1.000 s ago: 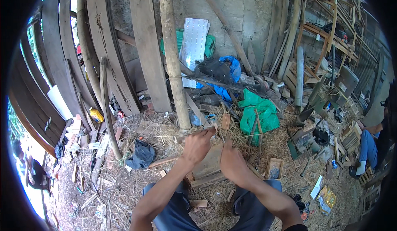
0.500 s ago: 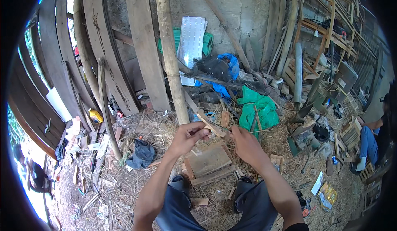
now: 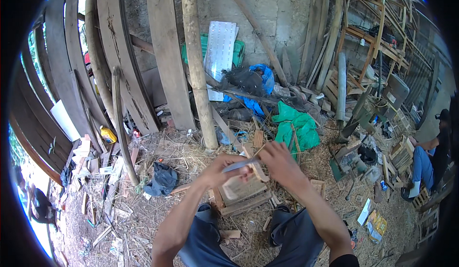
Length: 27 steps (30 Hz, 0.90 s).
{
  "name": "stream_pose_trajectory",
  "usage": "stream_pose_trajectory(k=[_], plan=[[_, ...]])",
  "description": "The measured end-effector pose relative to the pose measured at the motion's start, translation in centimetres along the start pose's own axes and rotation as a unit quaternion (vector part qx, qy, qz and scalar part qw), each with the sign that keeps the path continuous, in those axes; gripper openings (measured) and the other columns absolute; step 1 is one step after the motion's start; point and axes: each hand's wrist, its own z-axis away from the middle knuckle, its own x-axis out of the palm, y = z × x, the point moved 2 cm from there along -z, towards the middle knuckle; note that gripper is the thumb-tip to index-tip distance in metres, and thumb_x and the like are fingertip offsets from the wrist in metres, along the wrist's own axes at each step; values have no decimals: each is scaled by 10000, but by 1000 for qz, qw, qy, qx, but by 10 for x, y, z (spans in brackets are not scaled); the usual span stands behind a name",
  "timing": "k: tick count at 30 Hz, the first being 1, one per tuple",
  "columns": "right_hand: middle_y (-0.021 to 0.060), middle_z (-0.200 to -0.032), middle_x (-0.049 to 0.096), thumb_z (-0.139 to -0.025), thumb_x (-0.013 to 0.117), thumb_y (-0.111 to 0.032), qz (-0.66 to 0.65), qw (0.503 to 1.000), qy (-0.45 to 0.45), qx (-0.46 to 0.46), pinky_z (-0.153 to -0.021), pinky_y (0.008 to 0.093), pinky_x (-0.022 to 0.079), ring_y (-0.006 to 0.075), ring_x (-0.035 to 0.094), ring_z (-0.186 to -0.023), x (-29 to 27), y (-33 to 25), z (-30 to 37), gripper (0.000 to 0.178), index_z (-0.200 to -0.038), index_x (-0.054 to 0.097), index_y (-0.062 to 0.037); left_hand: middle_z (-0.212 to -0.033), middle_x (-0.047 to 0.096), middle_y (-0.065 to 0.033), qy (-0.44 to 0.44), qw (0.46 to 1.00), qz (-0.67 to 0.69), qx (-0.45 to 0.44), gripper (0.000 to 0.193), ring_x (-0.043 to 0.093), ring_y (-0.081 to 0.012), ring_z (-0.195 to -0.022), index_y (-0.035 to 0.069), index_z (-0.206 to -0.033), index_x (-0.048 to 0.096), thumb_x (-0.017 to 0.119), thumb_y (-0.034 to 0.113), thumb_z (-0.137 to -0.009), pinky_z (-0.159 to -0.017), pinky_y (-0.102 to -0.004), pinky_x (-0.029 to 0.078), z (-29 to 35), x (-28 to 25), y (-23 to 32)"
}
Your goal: The person assembles a small wooden structure by inserting thin wooden rods into a frame and tying them with string. They then use a knife to carve and trim small wooden pieces for the assembly.
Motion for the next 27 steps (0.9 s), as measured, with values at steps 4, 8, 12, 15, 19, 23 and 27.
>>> stream_pose_trajectory(k=[4, 8, 12, 15, 19, 23, 27], plan=[[122, -964, 506, -791, 500, -26, 10, 1000, -5, 17, -837, 423, 384, 319, 506, -967, 3, 23, -4, 153, -940, 471, -46, -803, 647, -74, 15, 999, 44, 9, 213, 615, -138, -742, -29, -985, 654, 640, 156, -881, -683, -290, 516, -2, -5, -4], [123, -948, 504, -793, 502, -24, -31, 999, 6, 6, -833, 423, 386, 318, 507, -958, 8, 10, -2, 147, -933, 469, -51, -801, 652, -65, 1, 999, -30, -20, 212, 616, -124, -724, -30, -986, 657, 641, 154, -881, -672, -282, 518, 1, -3, 1], [127, -951, 512, -782, 499, -22, -12, 1000, -10, 1, -828, 424, 384, 321, 507, -965, 2, 14, 1, 171, -948, 469, -49, -808, 658, -70, 0, 1000, -10, -26, 220, 619, -124, -709, -27, -1012, 659, 647, 145, -875, -668, -277, 513, -1, 0, -3], [128, -955, 514, -779, 497, -22, -5, 1000, -10, 23, -825, 426, 384, 319, 508, -979, 8, 11, 5, 187, -962, 465, -47, -813, 663, -80, 42, 999, -12, -2, 230, 618, -120, -708, -31, -1019, 658, 652, 146, -872, -665, -276, 507, -1, -1, -4], [142, -964, 520, -801, 477, -15, -36, 999, -15, 30, -814, 442, 393, 329, 521, -994, 4, 7, 4, 176, -975, 459, -33, -812, 666, -75, 67, 994, -81, 12, 233, 609, -110, -699, -34, -1024, 657, 655, 144, -873, -650, -260, 500, -4, 1, -10], [156, -972, 528, -794, 491, -17, -34, 998, -5, 44, -800, 453, 399, 338, 529, -995, 11, 29, 12, 196, -986, 459, -29, -775, 664, -63, 113, 985, -87, 92, 220, 596, -103, -655, -34, -1002, 661, 651, 147, -877, -609, -248, 493, -8, 0, -7], [153, -902, 581, -845, 531, -43, -130, 987, 0, 96, -686, 424, 431, 325, 574, -828, 7, 33, 14, 133, -971, 514, -3, -695, 646, -58, 177, 974, -118, 77, 226, 582, -89, -621, -14, -992, 667, 657, 179, -875, -569, -261, 471, -9, -6, -12]])
